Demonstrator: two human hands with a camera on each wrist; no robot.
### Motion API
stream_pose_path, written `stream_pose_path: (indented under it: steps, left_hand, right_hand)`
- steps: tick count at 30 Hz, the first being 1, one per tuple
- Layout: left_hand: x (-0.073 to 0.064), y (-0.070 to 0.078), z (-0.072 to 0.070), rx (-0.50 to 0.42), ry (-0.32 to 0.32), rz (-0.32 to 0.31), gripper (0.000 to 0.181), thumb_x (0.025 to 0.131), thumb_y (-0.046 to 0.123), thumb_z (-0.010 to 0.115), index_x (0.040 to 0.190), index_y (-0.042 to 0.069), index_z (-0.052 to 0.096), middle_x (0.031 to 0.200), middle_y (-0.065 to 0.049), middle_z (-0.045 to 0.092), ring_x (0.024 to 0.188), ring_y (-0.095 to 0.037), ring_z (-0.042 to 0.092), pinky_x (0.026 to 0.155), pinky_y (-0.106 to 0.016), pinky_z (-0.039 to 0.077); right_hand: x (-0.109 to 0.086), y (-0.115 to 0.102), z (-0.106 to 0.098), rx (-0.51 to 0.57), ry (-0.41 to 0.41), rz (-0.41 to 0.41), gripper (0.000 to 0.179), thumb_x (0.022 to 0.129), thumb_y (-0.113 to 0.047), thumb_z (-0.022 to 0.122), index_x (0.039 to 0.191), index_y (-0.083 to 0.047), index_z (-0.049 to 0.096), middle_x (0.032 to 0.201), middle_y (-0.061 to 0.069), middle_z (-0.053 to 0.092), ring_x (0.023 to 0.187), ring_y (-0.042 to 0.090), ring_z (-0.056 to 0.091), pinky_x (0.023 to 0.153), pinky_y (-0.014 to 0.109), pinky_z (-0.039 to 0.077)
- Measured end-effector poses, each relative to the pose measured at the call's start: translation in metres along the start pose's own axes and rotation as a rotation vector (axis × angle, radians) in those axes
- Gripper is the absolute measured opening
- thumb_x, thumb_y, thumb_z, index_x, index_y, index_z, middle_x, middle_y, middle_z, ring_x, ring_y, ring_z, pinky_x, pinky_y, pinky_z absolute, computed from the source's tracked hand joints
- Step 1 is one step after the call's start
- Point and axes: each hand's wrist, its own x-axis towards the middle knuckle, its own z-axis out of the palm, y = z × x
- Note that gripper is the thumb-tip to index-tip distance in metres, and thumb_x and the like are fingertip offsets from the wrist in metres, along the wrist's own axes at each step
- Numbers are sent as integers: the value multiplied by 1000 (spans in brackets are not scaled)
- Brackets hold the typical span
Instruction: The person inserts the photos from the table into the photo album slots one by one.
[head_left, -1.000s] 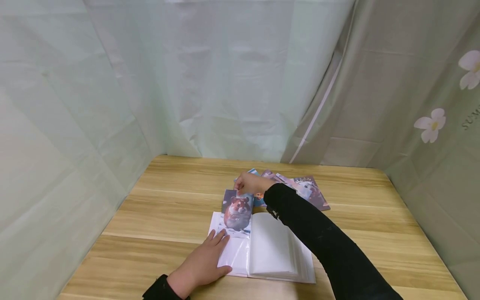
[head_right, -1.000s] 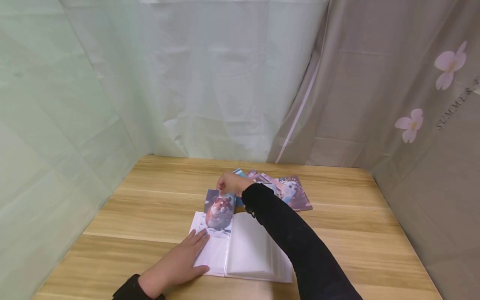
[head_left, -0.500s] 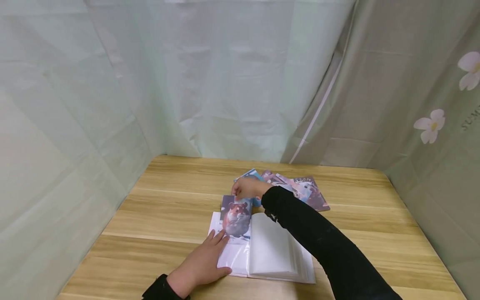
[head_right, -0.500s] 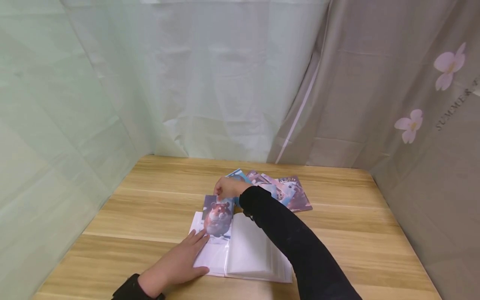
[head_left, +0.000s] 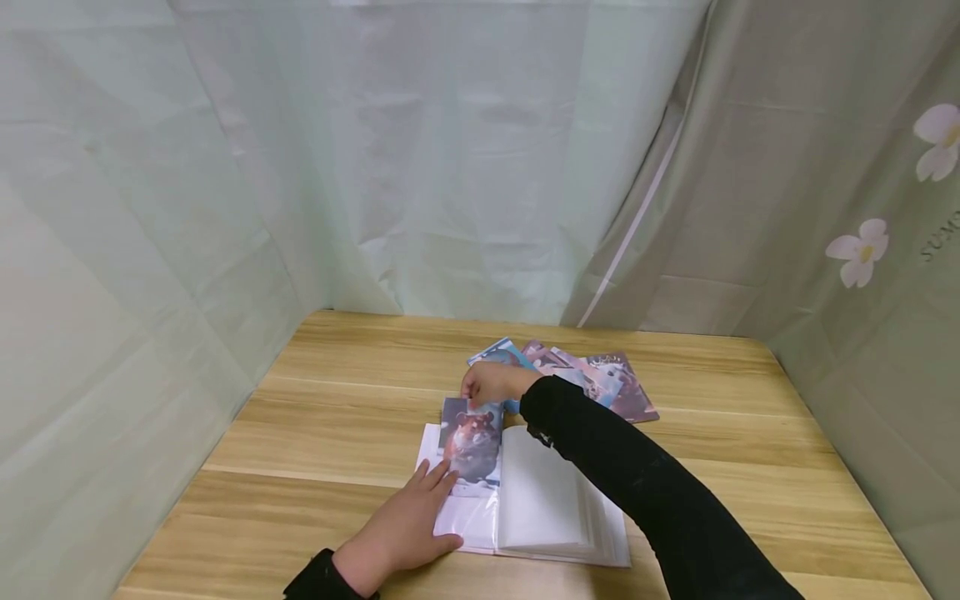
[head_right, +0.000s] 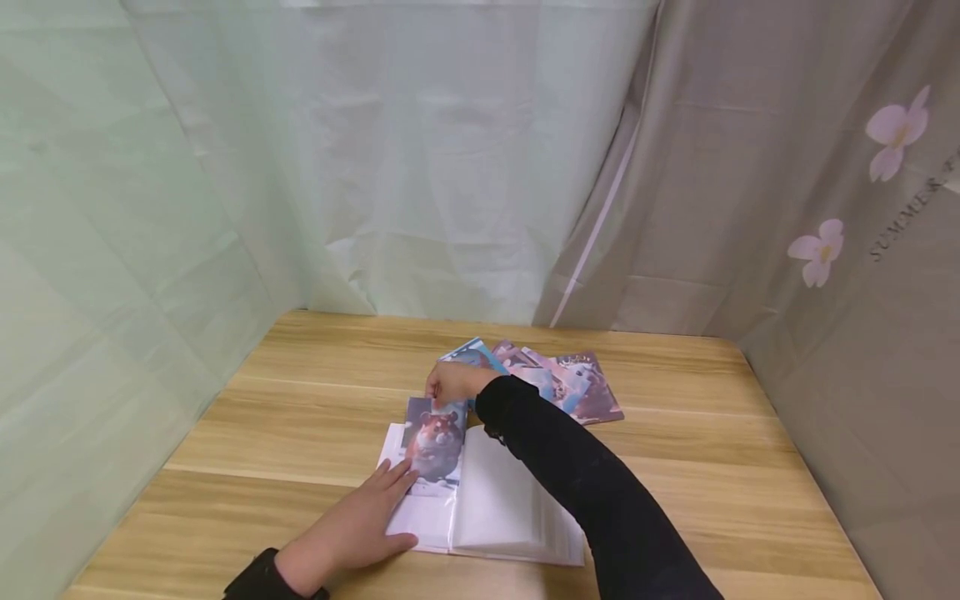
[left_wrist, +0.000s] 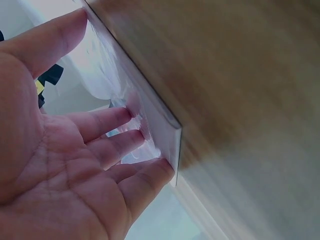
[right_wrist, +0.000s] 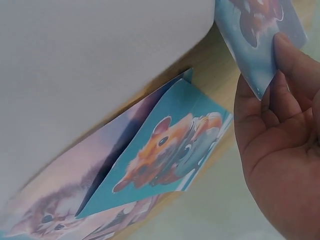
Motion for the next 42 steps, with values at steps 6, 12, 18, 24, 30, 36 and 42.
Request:
stream_pose_path:
  steps: [6, 12, 18, 24, 30, 36, 42]
  left_hand:
    - [0, -1, 1, -2, -1, 1, 83, 83, 42, 79, 146, -3, 47, 159, -20, 33, 143, -50, 28, 108, -62, 37]
    - [1, -2, 3, -5, -5, -5, 84, 83, 43, 79, 146, -2, 47, 159, -19, 33, 144, -49, 28, 108, -62, 36]
    - [1, -2, 3, 3, 1, 2, 85, 82, 43, 79, 146, -3, 47, 158, -21, 34, 143, -50, 28, 108, -62, 36]
    - [1, -2, 3, 10, 12, 11, 86, 82, 42, 79, 146, -4, 46, 157, -22, 35, 143, -51, 28, 108, -62, 36]
    - [0, -2, 3, 11, 19, 17, 85, 82, 41, 79, 146, -5, 46, 157, -23, 35, 142, -52, 29, 108, -62, 36]
    - [0, -2, 2, 8, 20, 22, 84, 83, 41, 79, 146, -5, 46, 157, -23, 35, 142, -52, 29, 107, -62, 37]
    - [0, -4, 3, 3, 35, 28, 85, 82, 40, 80, 145, -6, 46, 156, -23, 35, 142, -52, 29, 106, -62, 38]
  right_hand:
    - [2, 1, 4, -30, -15, -8, 7, 89, 1, 72, 92, -6, 70, 87, 0, 67, 77, 7, 54, 72, 20, 47]
    - [3, 1, 9, -17, -33, -19, 7, 88, 1, 73, 90, -6, 70, 84, -1, 66, 75, 6, 53, 70, 19, 47]
    - [3, -1, 11, -38, -39, -10, 9, 88, 1, 73, 89, -7, 70, 87, 3, 69, 74, 6, 54, 68, 20, 46]
    - [2, -1, 14, -40, -37, 21, 10, 88, -1, 75, 88, -9, 69, 81, -4, 64, 73, 6, 52, 66, 20, 44]
    - [-1, 0, 16, -28, -41, 1, 10, 87, 0, 74, 87, -8, 68, 77, -7, 59, 69, 6, 50, 63, 19, 42]
    - [-3, -1, 16, -31, -34, -5, 10, 87, 0, 75, 86, -7, 67, 75, -7, 57, 67, 6, 48, 61, 19, 40]
    - [-6, -4, 17, -5, -51, 4, 8, 87, 1, 74, 88, -5, 68, 75, -6, 56, 67, 7, 48, 61, 20, 40]
